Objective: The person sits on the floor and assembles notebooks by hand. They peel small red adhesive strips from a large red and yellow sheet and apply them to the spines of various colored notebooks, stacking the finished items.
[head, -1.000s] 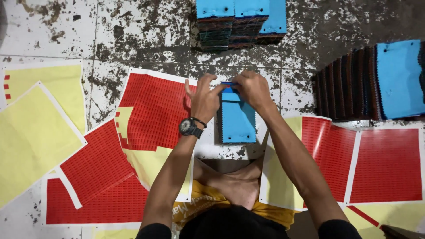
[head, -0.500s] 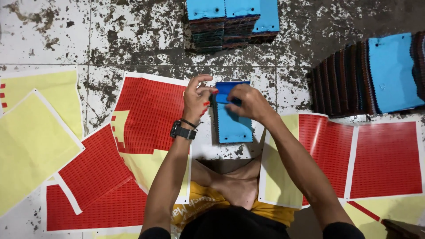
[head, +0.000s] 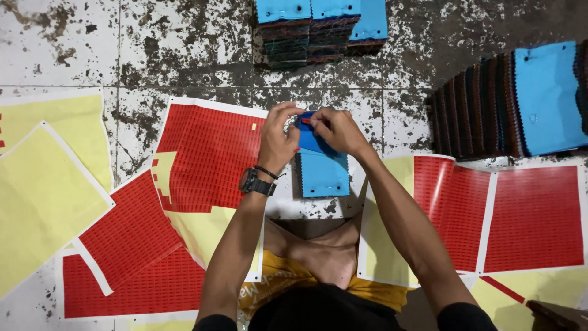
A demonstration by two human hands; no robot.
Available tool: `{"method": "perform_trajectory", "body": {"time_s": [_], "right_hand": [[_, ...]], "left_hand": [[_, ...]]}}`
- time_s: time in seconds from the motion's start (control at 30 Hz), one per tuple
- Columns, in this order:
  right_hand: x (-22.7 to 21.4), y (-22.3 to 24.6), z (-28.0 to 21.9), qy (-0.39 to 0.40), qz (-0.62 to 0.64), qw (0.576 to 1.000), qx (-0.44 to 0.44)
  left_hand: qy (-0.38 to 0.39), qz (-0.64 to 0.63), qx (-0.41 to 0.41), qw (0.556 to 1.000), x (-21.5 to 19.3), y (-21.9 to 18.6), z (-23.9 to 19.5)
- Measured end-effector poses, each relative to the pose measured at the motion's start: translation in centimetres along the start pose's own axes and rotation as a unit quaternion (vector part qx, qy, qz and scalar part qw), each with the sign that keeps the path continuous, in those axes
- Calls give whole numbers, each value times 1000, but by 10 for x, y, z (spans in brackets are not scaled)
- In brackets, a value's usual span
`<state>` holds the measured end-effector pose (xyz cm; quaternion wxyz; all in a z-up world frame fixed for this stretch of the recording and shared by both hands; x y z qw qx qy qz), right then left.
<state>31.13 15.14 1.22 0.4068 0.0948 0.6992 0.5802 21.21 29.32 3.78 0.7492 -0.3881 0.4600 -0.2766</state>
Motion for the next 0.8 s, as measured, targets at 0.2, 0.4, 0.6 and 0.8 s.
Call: {"method": "perform_trajectory", "body": {"time_s": [0.2, 0.4, 0.6, 0.8], "right_hand": [[2, -7, 6, 9, -35, 999, 37], [11, -24, 8, 8, -109, 992, 64], [2, -22, 18, -54, -305, 948, -76], [3, -41, 14, -98, -336, 921, -171]], "left_hand": [[-17, 279, 116, 953, 13, 40, -13], [1, 402, 153, 903, 33, 50, -14], [30, 412, 116, 903, 24, 31, -12], [10, 213, 36, 976, 13, 39, -10]]}}
Point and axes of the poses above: each hand's wrist, its own z-axis towards the middle knuckle, its own x-axis out of the palm, y = z × x, the point moved 5 cm from there along z, towards the middle knuckle, and after that the axes turned 7 degrees about z, right-handed, at the moved point
